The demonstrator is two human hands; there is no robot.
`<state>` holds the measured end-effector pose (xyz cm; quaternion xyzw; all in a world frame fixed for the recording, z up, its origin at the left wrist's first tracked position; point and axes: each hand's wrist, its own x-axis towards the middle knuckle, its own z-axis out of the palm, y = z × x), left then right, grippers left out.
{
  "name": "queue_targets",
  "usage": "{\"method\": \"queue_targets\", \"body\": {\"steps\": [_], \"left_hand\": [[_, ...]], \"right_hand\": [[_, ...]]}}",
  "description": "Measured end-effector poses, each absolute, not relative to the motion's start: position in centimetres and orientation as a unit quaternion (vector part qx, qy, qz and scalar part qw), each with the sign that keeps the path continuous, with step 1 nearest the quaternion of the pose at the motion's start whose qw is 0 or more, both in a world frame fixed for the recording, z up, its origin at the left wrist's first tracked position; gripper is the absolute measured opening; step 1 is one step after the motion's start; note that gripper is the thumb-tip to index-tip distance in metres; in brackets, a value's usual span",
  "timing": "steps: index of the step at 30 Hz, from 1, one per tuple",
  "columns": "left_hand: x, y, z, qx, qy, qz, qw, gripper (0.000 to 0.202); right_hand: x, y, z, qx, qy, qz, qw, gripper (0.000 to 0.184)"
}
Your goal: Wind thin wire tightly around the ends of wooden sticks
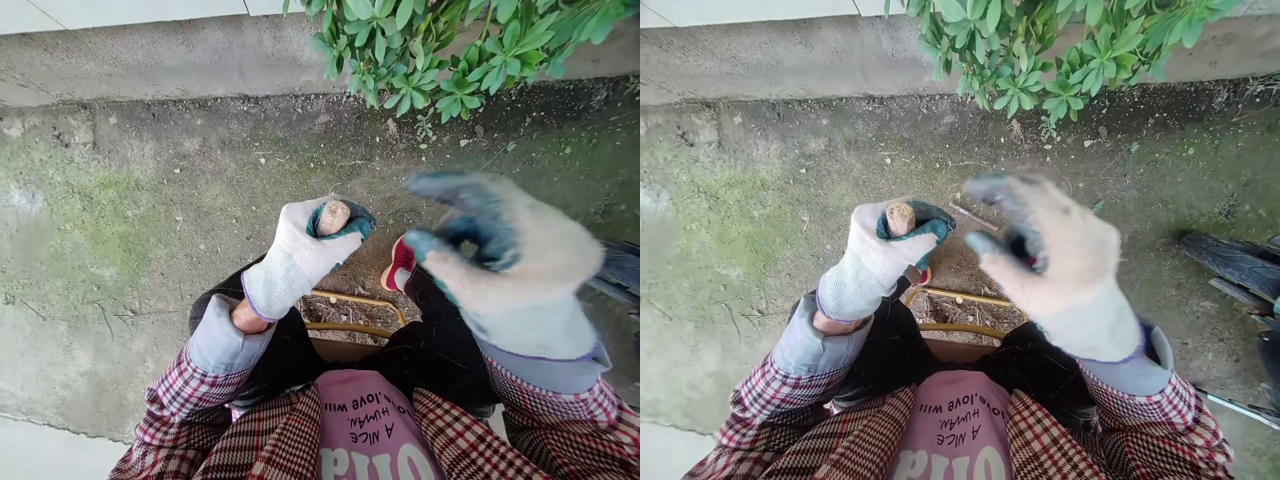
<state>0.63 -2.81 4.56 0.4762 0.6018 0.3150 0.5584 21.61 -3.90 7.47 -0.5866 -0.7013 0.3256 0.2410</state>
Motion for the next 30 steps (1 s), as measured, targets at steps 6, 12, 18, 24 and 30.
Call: {"method": "queue_targets", "body": {"steps": [6,12,18,24,30], "left_hand": [[0.8,-3.3,4.5,0.489,0.582,0.307,0.573,0.007],[0.3,-3.3,4.6,0.496,0.570,0.304,0.580,0.007],[0.0,-3.5,4.6,0.553,0.560,0.292,0.543,0.008],[0.4,-4.0,4.9,0.610,0.555,0.284,0.489,0.010],[0.3,-3.3,4.1,0.485,0.532,0.295,0.628,0.016]], "right_hand": [[20.7,-4.6,5.6,-0.546,-0.766,0.290,0.178,0.032],[21.3,-4.3,5.7,-0.526,-0.787,0.250,0.203,0.017],[21.2,-4.4,6.2,-0.531,-0.775,0.286,0.189,0.017],[20.6,-4.4,6.3,-0.545,-0.785,0.243,0.165,0.004],[21.0,-4.9,6.0,-0.532,-0.797,0.214,0.190,0.009]]}}
